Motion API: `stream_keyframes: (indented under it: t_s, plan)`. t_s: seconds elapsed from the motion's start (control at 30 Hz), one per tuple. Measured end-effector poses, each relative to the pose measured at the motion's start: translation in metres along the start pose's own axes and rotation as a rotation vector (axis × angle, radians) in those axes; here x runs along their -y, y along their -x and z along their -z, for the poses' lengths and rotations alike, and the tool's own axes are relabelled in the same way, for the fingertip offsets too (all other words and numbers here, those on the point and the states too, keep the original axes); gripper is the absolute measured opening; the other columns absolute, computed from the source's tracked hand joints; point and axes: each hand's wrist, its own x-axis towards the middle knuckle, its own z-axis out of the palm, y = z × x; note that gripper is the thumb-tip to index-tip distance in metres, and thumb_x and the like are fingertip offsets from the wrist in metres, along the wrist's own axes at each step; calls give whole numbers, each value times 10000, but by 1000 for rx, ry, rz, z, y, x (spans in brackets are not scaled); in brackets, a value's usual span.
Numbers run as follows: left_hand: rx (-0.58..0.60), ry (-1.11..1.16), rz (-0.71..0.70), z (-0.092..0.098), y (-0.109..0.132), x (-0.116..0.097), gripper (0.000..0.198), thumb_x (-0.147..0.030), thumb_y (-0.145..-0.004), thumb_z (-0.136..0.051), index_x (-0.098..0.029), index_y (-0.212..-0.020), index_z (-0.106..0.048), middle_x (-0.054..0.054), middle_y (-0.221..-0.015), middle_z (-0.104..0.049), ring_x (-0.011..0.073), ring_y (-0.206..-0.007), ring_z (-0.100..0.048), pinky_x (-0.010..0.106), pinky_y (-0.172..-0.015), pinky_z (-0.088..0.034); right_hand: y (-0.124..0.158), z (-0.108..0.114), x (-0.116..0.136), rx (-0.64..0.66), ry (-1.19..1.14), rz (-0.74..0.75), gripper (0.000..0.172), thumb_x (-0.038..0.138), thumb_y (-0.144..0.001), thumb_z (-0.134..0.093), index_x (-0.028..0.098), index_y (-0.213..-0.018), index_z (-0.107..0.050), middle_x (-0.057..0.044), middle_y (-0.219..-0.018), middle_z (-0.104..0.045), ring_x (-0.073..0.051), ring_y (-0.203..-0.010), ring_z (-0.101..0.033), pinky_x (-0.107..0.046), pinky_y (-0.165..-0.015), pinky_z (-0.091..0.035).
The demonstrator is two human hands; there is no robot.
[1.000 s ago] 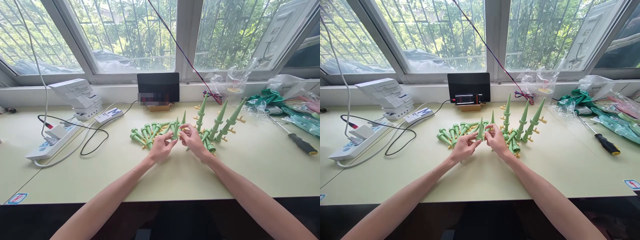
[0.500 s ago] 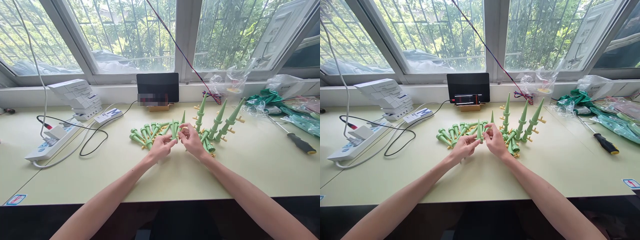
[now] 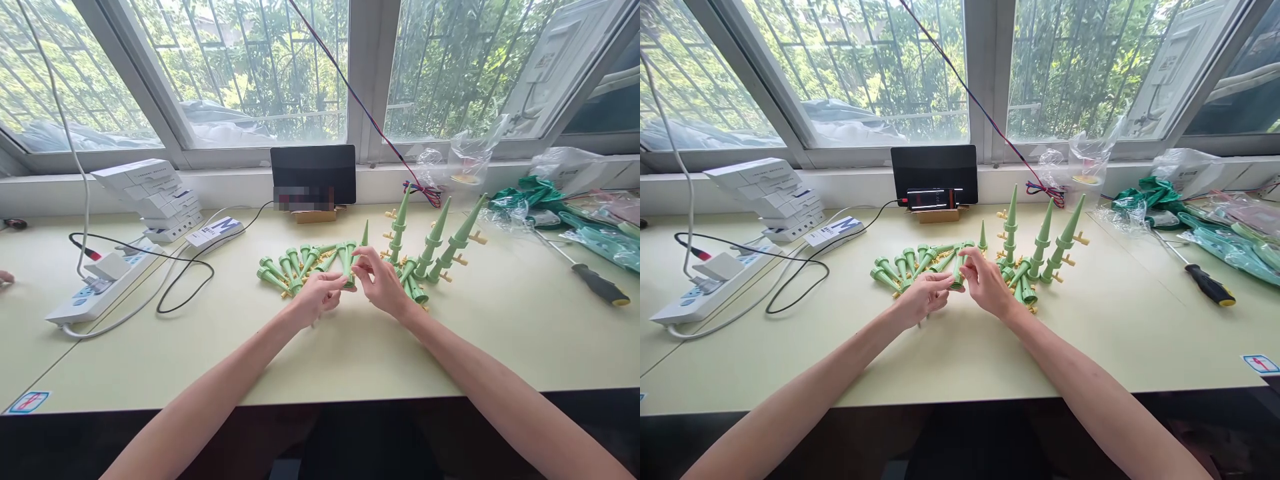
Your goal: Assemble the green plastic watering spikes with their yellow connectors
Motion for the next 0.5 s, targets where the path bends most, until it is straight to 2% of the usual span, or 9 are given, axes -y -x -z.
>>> stream_keyframes:
  t_s: [0.07, 0.17, 0.23, 0.37, 0.5]
  plan:
    - [13, 45, 40, 1, 0, -1, 289, -459, -767, -690, -171, -783, -677, -52, -361, -241, 226, -667, -621, 247, -437, -268, 0, 1, -1, 12, 7, 16, 154, 268, -960, -411, 269, -1103, -468, 12, -718, -519, -162, -631, -473, -282, -667, -398]
    - [24, 70, 47, 2, -1, -1, 302, -447, -780, -676, -161, -874, -692, -59, -366, -218, 221, -678, -616, 245, -445, -252, 0, 0, -2, 17, 34, 31, 148, 281, -967, -403, 268, -1093, -479, 4, -734, -524, -163, -633, -470, -278, -667, -396]
    - [16, 53, 24, 2, -1, 0, 319, -439, -790, -675, -152, -928, -695, -74, -370, -225, 179, -574, -558, 249, -466, -281, 0, -1, -2, 16, 65, 36, 153, 275, -972, -388, 265, -1097, -475, 1, -746, -520, -162, -631, -465, -276, -666, -394]
    - [-29, -41, -73, 0, -2, 3, 347, -444, -795, -683, -148, -976, -695, -103, -397, -262, 87, -414, -341, 267, -521, -354, 0, -4, -3, -3, 64, 25, 174, 242, -968, -378, 262, -1128, -446, 8, -739, -500, -156, -620, -439, -271, -655, -385]
    - [-80, -145, -113, -4, -1, 3, 346, -472, -789, -678, -148, -911, -674, -87, -455, -303, 73, -423, -285, 254, -474, -292, -1, -5, -3, -31, -13, -18, 178, 233, -947, -409, 265, -1118, -446, 25, -702, -474, -153, -608, -437, -271, -655, -401]
